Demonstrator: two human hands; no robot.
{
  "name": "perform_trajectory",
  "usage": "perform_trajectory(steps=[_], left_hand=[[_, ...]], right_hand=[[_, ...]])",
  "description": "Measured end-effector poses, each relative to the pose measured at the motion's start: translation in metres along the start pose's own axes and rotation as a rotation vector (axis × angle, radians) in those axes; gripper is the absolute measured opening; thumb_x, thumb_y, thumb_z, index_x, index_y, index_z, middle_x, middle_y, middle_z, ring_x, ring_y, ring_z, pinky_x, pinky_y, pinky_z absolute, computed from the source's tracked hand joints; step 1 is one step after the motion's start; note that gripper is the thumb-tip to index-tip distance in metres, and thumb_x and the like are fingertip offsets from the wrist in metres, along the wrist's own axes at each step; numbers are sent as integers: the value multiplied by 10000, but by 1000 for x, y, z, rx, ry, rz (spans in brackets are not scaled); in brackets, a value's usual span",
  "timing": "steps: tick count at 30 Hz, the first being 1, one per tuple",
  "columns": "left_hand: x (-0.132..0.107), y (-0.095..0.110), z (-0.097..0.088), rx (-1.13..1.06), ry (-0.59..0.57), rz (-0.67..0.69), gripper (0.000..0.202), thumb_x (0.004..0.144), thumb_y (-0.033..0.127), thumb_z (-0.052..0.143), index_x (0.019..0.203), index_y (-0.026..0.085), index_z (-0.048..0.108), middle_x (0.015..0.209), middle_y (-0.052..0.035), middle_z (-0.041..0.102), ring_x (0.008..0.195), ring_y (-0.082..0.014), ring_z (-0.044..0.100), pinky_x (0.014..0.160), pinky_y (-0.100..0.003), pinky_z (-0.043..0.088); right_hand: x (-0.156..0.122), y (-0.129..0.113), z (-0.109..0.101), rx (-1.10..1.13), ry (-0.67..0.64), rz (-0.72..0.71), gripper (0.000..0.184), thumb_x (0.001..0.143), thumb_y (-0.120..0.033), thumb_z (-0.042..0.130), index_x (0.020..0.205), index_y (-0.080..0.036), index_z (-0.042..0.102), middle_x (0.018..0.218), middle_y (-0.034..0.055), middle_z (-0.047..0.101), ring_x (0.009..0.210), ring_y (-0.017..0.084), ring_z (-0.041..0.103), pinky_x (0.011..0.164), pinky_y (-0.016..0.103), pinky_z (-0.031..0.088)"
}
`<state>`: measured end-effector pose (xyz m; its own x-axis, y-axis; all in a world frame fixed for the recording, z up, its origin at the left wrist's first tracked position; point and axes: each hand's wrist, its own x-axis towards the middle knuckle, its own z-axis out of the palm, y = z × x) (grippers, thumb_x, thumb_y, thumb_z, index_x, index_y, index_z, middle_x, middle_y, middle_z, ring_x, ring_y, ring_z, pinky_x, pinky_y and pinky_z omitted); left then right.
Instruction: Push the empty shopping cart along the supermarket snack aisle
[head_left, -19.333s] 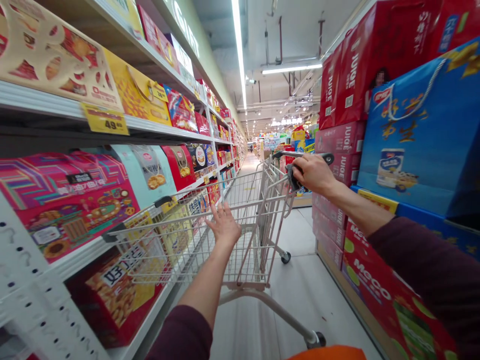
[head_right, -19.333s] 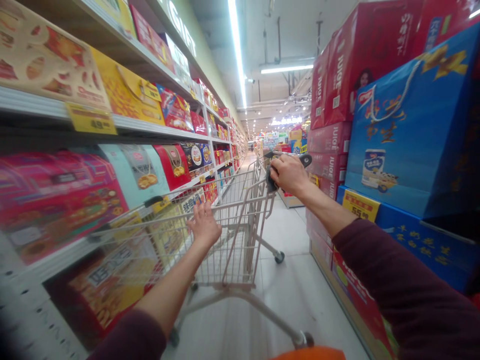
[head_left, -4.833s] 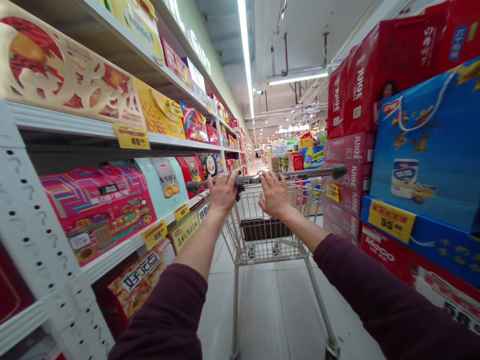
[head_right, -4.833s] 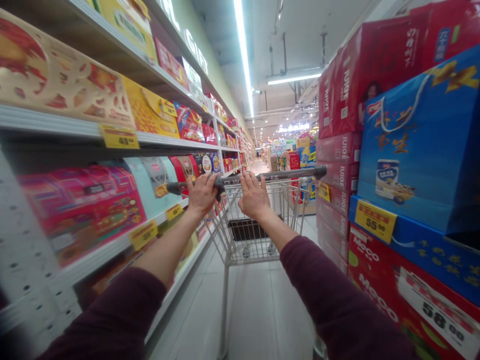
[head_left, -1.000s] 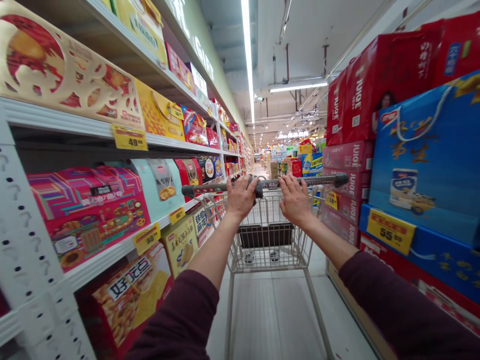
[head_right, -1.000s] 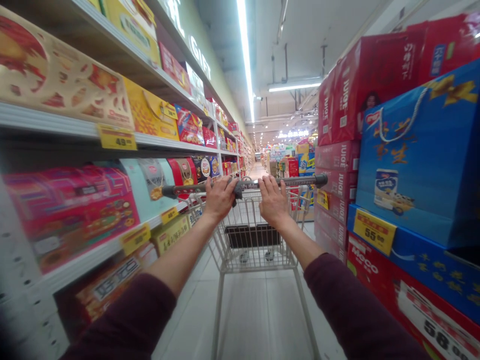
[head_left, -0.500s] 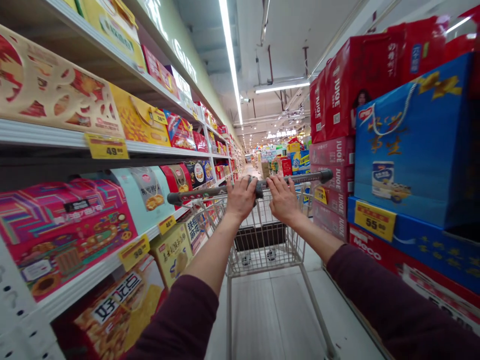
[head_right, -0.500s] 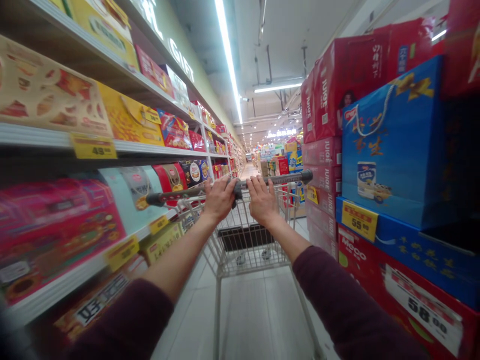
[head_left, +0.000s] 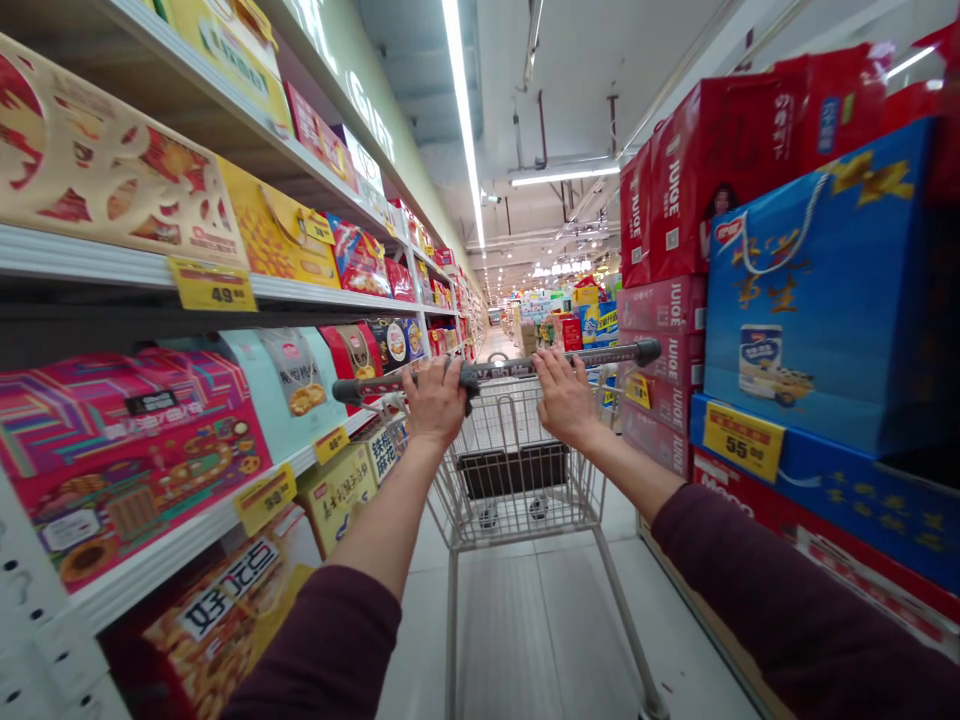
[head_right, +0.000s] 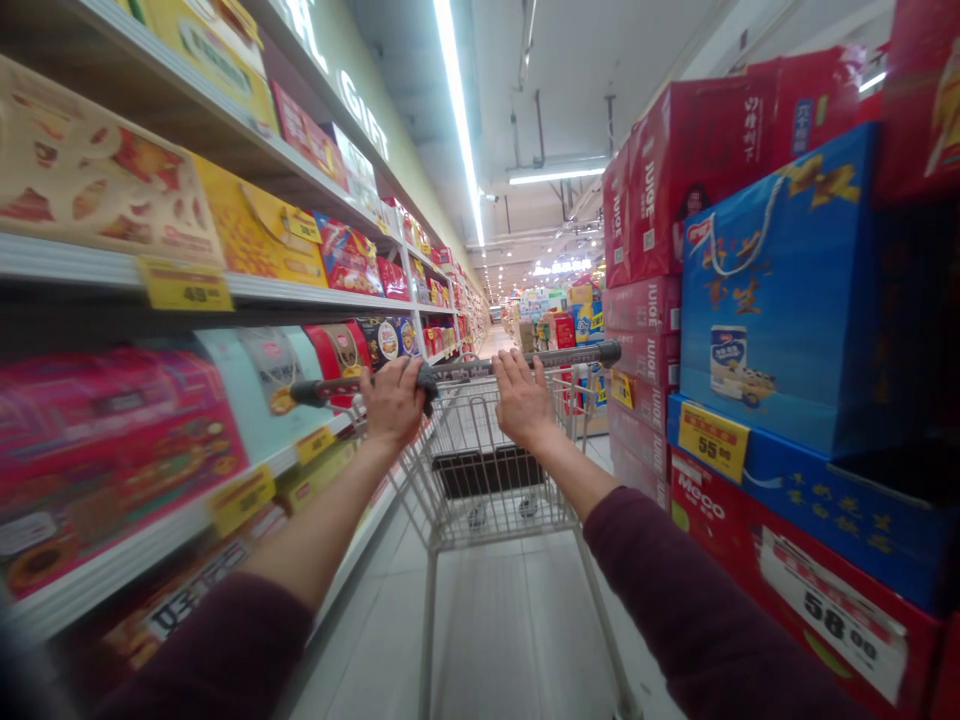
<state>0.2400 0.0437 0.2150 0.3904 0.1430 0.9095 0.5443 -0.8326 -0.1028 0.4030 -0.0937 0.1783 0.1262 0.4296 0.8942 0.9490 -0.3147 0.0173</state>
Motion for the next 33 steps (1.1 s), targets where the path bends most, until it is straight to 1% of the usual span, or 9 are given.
perform_trajectory(steps=[4, 6, 13, 15, 17, 22, 24, 27, 33], left_hand=[[7, 29, 3, -1, -66, 86, 421, 878, 216, 427, 1270, 253, 578, 1358, -103, 583, 1279, -281, 500, 1150, -573, 209], [9, 31, 2, -2, -96, 98, 426, 882, 216, 423, 1278, 253, 574, 1361, -102, 581, 1275, -277, 504, 1153, -572, 204], [-3, -29, -16, 34, -25, -88, 426, 876, 253, 421, 1275, 261, 569, 1346, -99, 589, 1244, -296, 520, 1148, -603, 175], [-5, -35, -17, 38, -12, -111, 417, 877, 261, 425, 1267, 263, 572, 1343, -97, 588, 1237, -300, 519, 1145, -610, 179], [-3, -26, -14, 27, -22, -94, 405, 879, 263, 431, 1257, 267, 578, 1335, -87, 590, 1240, -297, 511, 1150, -603, 182], [7, 19, 0, -29, -93, 37, 404, 893, 242, 429, 1272, 264, 565, 1350, -74, 570, 1270, -279, 480, 1172, -572, 172], [9, 25, 3, -45, -111, 68, 410, 894, 231, 429, 1282, 271, 555, 1354, -70, 565, 1270, -276, 476, 1181, -569, 149], [7, 11, -1, -57, -113, 72, 402, 889, 240, 444, 1272, 299, 550, 1339, -42, 575, 1263, -260, 479, 1195, -549, 123], [-2, -41, -19, 12, -69, -105, 371, 904, 275, 412, 1249, 267, 548, 1319, -62, 577, 1239, -273, 495, 1181, -580, 129]], right_hand=[[0, 1, -1, 3, -8, 9, 658, 748, -147, 461, 1401, -68, 464, 1489, 140, 440, 1404, 270, 332, 1167, 489, 163], [-1, 3, -3, -6, -20, 2, 656, 753, -146, 463, 1405, -70, 459, 1494, 142, 433, 1406, 273, 325, 1164, 496, 163], [-2, 6, -2, 21, -23, 2, 673, 750, -140, 453, 1422, -95, 440, 1491, 119, 440, 1404, 268, 328, 1171, 503, 148], [-2, 6, 0, 52, -3, 10, 696, 747, -149, 459, 1440, -112, 417, 1486, 111, 447, 1403, 282, 328, 1167, 528, 148], [-2, 7, 1, 62, 5, 21, 715, 744, -156, 466, 1455, -125, 397, 1485, 110, 445, 1408, 299, 315, 1162, 548, 147], [-4, 13, 3, 33, 9, 2, 743, 748, -153, 468, 1480, -118, 348, 1481, 127, 439, 1401, 319, 310, 1154, 553, 145], [-4, 17, 3, 17, 6, -19, 772, 755, -156, 470, 1506, -137, 293, 1484, 124, 431, 1399, 327, 304, 1147, 563, 147], [-4, 20, 4, -12, -13, -43, 801, 763, -158, 468, 1528, -154, 230, 1500, 119, 399, 1406, 334, 279, 1144, 570, 146], [-3, 18, 5, -29, -25, -28, 796, 754, -155, 460, 1521, -132, 248, 1502, 125, 378, 1408, 340, 269, 1147, 582, 145]])
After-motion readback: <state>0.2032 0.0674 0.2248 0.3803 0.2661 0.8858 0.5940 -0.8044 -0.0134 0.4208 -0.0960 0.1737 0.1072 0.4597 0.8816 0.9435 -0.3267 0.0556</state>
